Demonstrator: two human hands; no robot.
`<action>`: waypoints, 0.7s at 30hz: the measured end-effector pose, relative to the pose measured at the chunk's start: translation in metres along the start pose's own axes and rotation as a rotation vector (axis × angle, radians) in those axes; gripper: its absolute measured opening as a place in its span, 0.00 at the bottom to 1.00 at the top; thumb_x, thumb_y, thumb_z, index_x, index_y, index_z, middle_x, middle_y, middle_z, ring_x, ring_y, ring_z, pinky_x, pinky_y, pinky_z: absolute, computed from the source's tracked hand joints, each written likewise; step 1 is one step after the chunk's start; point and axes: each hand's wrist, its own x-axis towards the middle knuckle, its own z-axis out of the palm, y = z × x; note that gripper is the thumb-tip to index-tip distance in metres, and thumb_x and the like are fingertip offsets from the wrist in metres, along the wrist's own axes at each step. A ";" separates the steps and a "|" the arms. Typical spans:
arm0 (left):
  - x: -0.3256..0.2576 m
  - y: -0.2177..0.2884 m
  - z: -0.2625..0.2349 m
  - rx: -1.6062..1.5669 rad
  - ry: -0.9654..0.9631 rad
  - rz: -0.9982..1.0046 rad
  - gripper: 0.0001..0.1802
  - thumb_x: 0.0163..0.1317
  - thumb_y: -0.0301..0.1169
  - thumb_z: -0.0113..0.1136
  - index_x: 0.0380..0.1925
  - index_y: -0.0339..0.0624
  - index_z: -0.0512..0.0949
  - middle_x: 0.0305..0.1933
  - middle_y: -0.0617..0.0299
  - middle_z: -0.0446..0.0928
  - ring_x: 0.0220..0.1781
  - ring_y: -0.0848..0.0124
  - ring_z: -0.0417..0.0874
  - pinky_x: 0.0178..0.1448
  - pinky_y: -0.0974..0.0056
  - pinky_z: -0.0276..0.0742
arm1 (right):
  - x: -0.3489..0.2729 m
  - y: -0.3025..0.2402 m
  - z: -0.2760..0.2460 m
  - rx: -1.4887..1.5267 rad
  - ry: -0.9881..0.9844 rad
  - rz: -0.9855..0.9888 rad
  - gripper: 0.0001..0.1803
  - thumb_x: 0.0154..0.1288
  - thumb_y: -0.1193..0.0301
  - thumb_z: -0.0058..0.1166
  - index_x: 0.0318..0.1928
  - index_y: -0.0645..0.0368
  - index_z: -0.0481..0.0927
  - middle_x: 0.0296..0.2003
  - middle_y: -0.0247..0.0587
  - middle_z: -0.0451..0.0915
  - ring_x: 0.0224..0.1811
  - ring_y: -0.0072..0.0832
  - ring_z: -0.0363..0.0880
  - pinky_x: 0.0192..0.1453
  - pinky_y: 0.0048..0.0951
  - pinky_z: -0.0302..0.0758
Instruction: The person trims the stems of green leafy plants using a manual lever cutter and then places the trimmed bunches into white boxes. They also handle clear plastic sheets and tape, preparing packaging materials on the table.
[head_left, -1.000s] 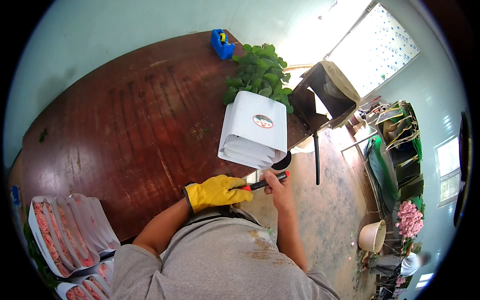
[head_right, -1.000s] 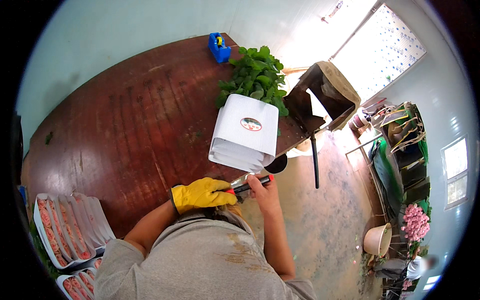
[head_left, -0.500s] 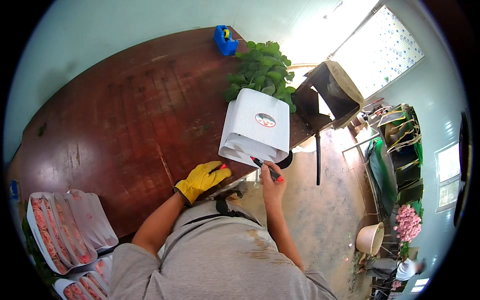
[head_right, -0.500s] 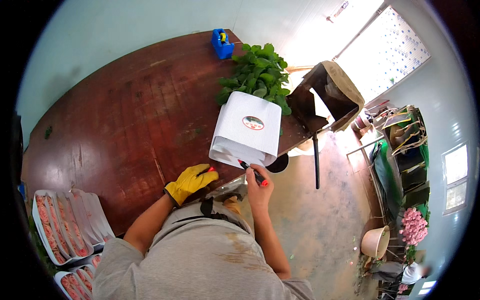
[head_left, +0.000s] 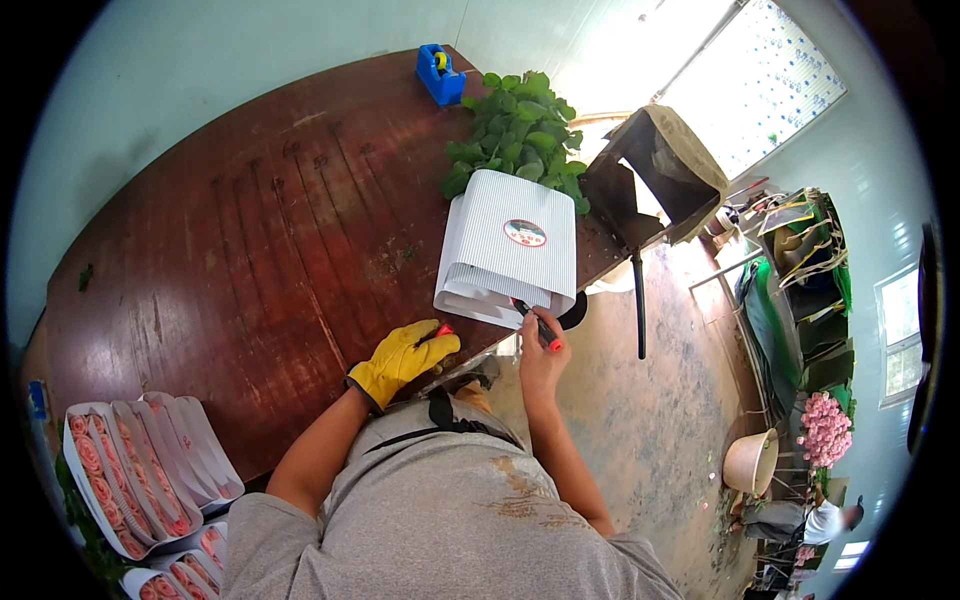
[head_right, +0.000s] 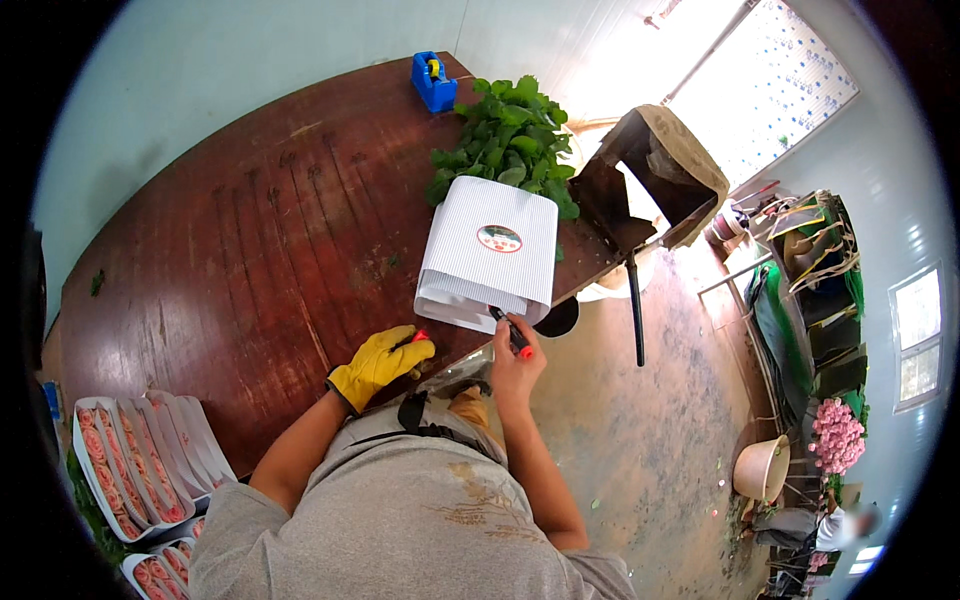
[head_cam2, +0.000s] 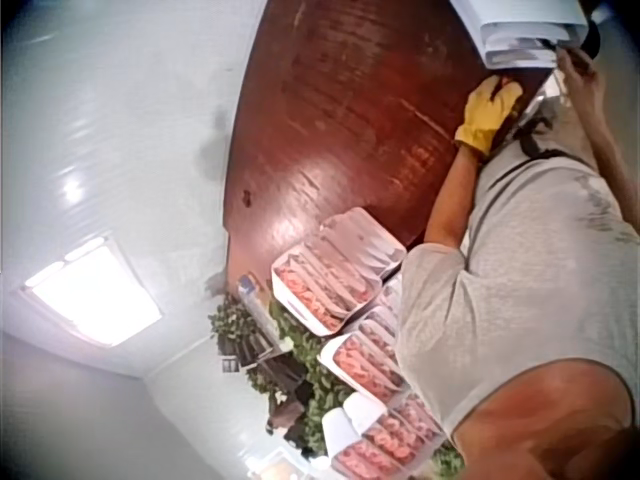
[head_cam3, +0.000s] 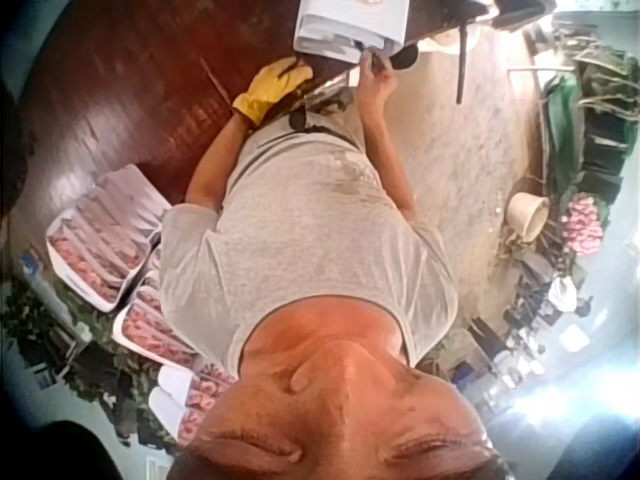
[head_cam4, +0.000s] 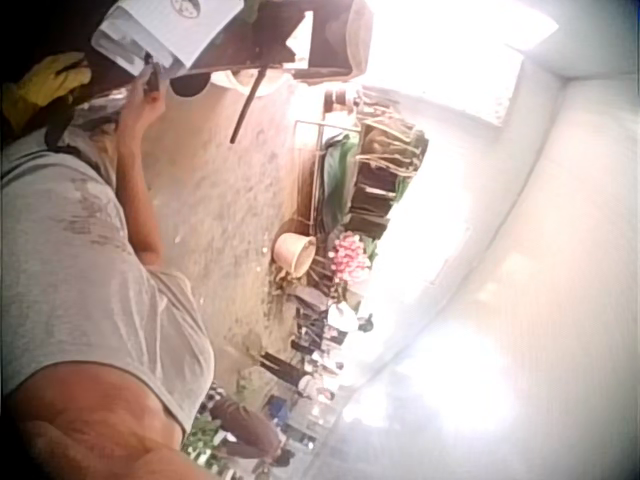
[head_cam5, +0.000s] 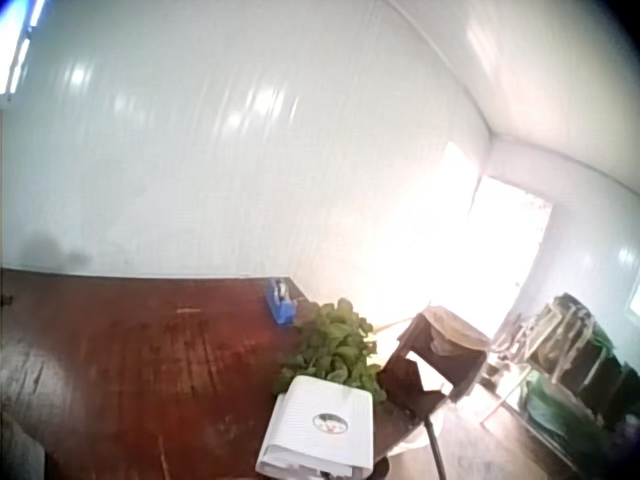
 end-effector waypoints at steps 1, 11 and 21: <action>0.001 0.001 -0.001 0.145 0.050 0.112 0.21 0.54 0.24 0.65 0.50 0.46 0.79 0.49 0.48 0.77 0.39 0.56 0.84 0.42 0.60 0.83 | 0.001 0.000 0.001 0.018 0.003 0.001 0.10 0.67 0.74 0.61 0.45 0.69 0.83 0.31 0.28 0.78 0.31 0.13 0.72 0.34 0.17 0.70; 0.008 0.018 -0.013 -0.251 -0.102 -0.310 0.12 0.66 0.30 0.57 0.48 0.46 0.81 0.49 0.48 0.77 0.40 0.60 0.85 0.44 0.59 0.83 | -0.004 0.003 -0.002 -0.077 -0.032 -0.031 0.10 0.67 0.75 0.61 0.45 0.69 0.83 0.32 0.29 0.79 0.32 0.14 0.73 0.37 0.17 0.71; 0.004 0.011 -0.009 -0.055 -0.007 -0.096 0.12 0.69 0.32 0.55 0.48 0.43 0.81 0.48 0.50 0.77 0.39 0.63 0.85 0.43 0.62 0.83 | -0.001 0.007 -0.006 -0.049 0.013 -0.058 0.10 0.70 0.73 0.60 0.46 0.67 0.82 0.30 0.30 0.78 0.29 0.15 0.75 0.33 0.18 0.71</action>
